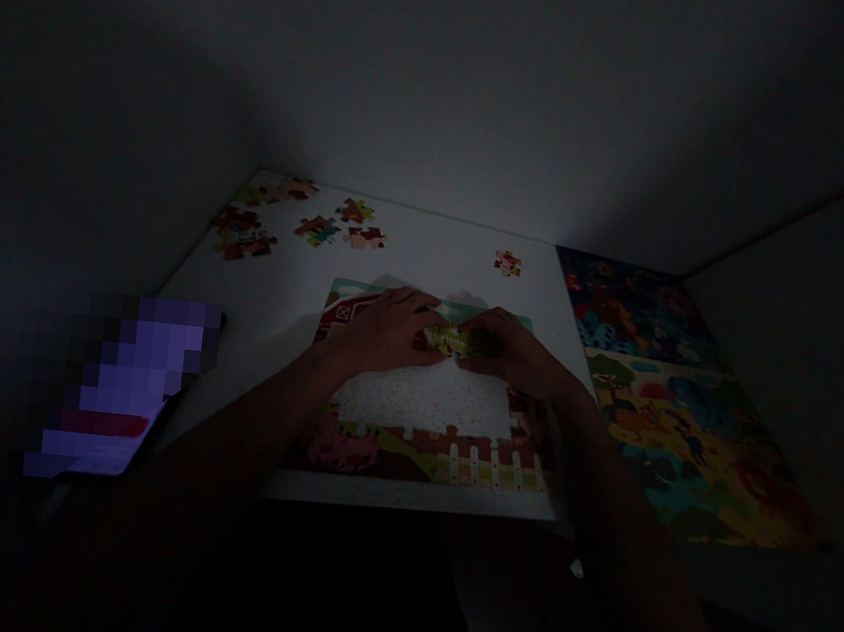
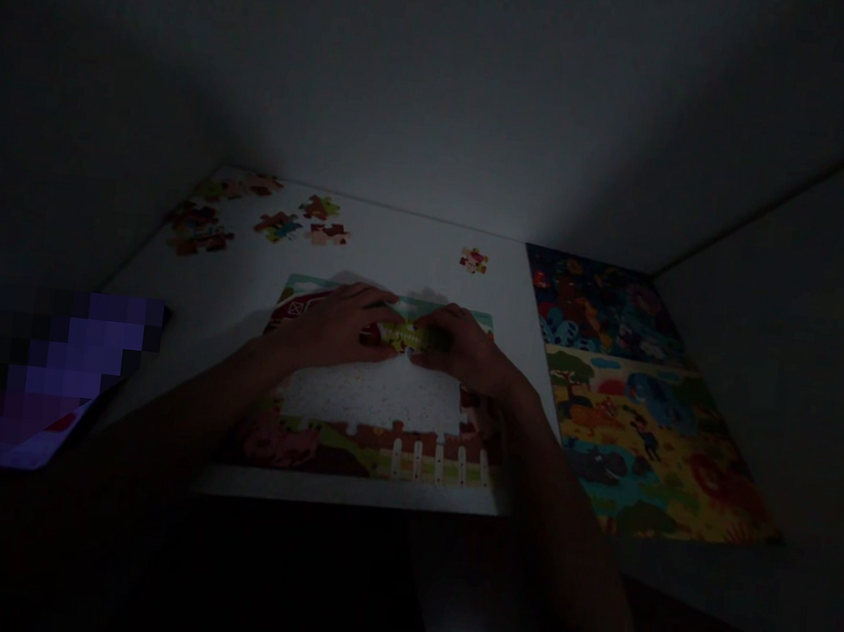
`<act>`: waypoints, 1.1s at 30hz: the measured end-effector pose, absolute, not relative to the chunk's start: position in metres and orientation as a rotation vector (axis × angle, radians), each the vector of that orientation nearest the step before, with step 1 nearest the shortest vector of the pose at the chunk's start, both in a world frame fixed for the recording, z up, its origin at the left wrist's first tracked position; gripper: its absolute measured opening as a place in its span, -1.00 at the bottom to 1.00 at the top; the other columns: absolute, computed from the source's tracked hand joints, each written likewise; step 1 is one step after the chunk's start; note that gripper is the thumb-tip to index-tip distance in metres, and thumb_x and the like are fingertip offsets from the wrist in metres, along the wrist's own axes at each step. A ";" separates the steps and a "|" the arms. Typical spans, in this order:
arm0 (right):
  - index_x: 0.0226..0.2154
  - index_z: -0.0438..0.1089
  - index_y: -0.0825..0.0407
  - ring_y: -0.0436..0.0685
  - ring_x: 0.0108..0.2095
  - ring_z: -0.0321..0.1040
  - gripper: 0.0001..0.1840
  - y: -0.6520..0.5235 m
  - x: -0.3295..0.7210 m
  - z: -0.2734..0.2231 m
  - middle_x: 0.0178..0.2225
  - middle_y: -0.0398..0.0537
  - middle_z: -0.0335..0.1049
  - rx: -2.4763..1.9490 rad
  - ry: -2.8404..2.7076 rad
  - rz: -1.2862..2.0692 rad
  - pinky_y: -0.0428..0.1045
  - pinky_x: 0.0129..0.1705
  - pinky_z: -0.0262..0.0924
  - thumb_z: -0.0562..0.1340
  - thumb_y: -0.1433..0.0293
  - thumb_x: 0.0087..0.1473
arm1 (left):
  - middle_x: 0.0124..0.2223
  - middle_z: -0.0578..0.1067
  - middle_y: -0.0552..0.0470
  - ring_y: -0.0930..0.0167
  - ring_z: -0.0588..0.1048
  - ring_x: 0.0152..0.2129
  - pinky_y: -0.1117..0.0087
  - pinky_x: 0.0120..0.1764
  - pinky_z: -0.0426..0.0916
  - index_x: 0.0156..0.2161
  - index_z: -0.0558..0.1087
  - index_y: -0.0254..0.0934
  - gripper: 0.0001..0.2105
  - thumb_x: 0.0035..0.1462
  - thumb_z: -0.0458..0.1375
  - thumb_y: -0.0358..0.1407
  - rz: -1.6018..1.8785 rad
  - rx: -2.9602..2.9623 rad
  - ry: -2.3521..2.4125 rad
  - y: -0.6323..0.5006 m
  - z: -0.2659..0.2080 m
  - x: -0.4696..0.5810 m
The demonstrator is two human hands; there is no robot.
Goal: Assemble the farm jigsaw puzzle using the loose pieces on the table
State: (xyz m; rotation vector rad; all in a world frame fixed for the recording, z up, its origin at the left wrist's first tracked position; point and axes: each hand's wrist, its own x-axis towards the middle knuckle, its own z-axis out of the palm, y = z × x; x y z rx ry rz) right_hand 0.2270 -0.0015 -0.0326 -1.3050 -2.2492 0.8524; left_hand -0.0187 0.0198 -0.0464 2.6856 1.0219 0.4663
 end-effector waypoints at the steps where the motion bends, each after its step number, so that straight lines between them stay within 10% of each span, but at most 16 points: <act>1: -0.12 0.44 -0.06 0.25 -0.04 0.29 -0.60 -0.002 0.227 -0.033 -0.13 -0.01 0.34 -1.319 -2.245 0.851 0.17 0.01 0.19 0.40 0.20 -0.04 | 0.15 0.40 -0.10 0.22 0.31 0.12 0.16 0.18 0.20 0.03 0.45 -0.24 -0.59 0.16 0.21 -0.06 0.461 2.683 1.026 0.020 -0.046 -0.019; 33: -0.06 0.51 -0.05 0.25 -0.07 0.33 -0.57 0.000 0.233 -0.033 -0.10 0.04 0.34 -1.291 -2.268 0.857 0.18 0.03 0.23 0.38 0.18 -0.01 | 0.14 0.41 -0.11 0.23 0.32 0.11 0.15 0.18 0.21 0.01 0.47 -0.24 -0.63 0.19 0.17 -0.07 0.477 2.677 1.010 0.019 -0.045 -0.019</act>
